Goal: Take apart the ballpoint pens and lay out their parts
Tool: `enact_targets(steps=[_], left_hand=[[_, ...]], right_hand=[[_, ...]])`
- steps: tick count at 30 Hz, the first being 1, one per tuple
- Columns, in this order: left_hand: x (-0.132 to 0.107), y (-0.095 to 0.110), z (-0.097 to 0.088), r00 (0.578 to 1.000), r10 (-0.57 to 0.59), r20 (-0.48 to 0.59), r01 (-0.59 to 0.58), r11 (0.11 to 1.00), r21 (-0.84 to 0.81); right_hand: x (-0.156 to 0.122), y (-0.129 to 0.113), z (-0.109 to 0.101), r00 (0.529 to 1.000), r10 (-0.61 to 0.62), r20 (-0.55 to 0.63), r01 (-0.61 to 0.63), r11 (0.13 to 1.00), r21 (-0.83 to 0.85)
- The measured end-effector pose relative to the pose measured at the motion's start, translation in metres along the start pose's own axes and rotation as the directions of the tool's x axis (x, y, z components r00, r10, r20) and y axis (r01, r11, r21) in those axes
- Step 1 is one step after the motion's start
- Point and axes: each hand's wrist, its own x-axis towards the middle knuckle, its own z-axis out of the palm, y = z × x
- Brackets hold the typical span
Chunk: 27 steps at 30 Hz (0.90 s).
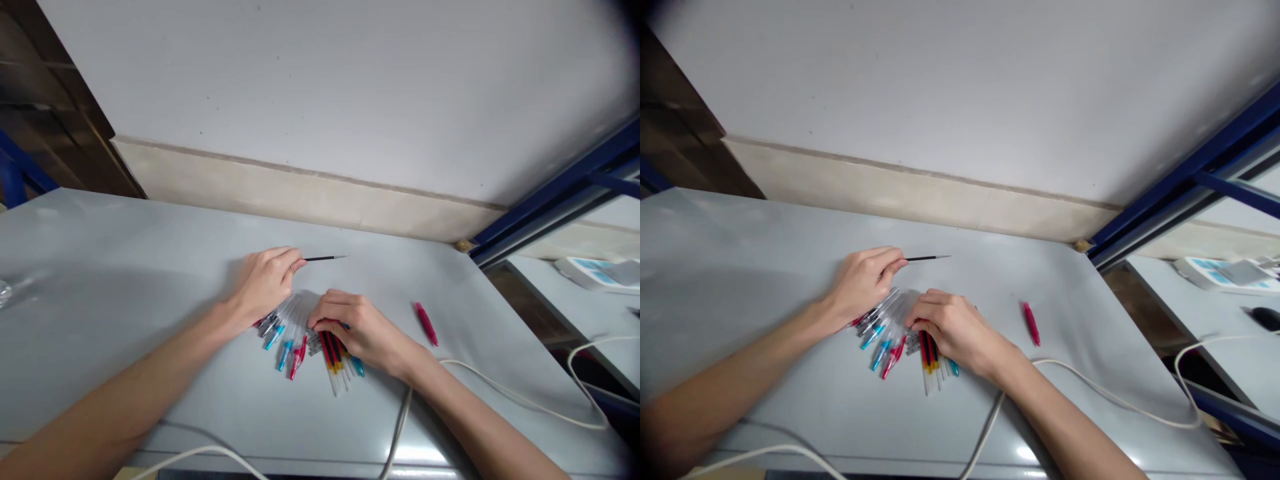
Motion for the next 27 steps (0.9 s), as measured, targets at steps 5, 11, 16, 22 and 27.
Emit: enact_targets(steps=[5, 11, 16, 22, 27], left_hand=[[0.0, -0.001, -0.001, 1.0, -0.007, 0.002, 0.007, 1.0, 0.012], [0.0, -0.002, 0.0, 1.0, -0.01, 0.011, 0.01, 0.999, 0.031], [0.001, -0.001, -0.001, 0.999, -0.009, 0.032, 0.008, 1.0, 0.026], [0.001, 0.001, -0.002, 0.999, 0.024, 0.04, -0.025, 0.999, 0.028], [-0.001, 0.003, 0.0, 0.997, 0.036, 0.062, -0.038, 0.999, 0.029]], right_hand=[[-0.001, -0.002, 0.0, 1.0, 0.015, 0.022, -0.015, 0.999, -0.032], [-0.002, 0.01, -0.027, 0.951, 0.212, -0.223, -0.243, 0.962, -0.122], [-0.02, 0.029, -0.059, 0.789, 0.528, -0.314, -0.594, 0.788, -0.165], [-0.072, 0.025, -0.078, 0.659, 0.663, -0.355, -0.729, 0.679, -0.085], [-0.084, 0.011, -0.056, 0.73, 0.609, -0.311, -0.669, 0.73, -0.141]])
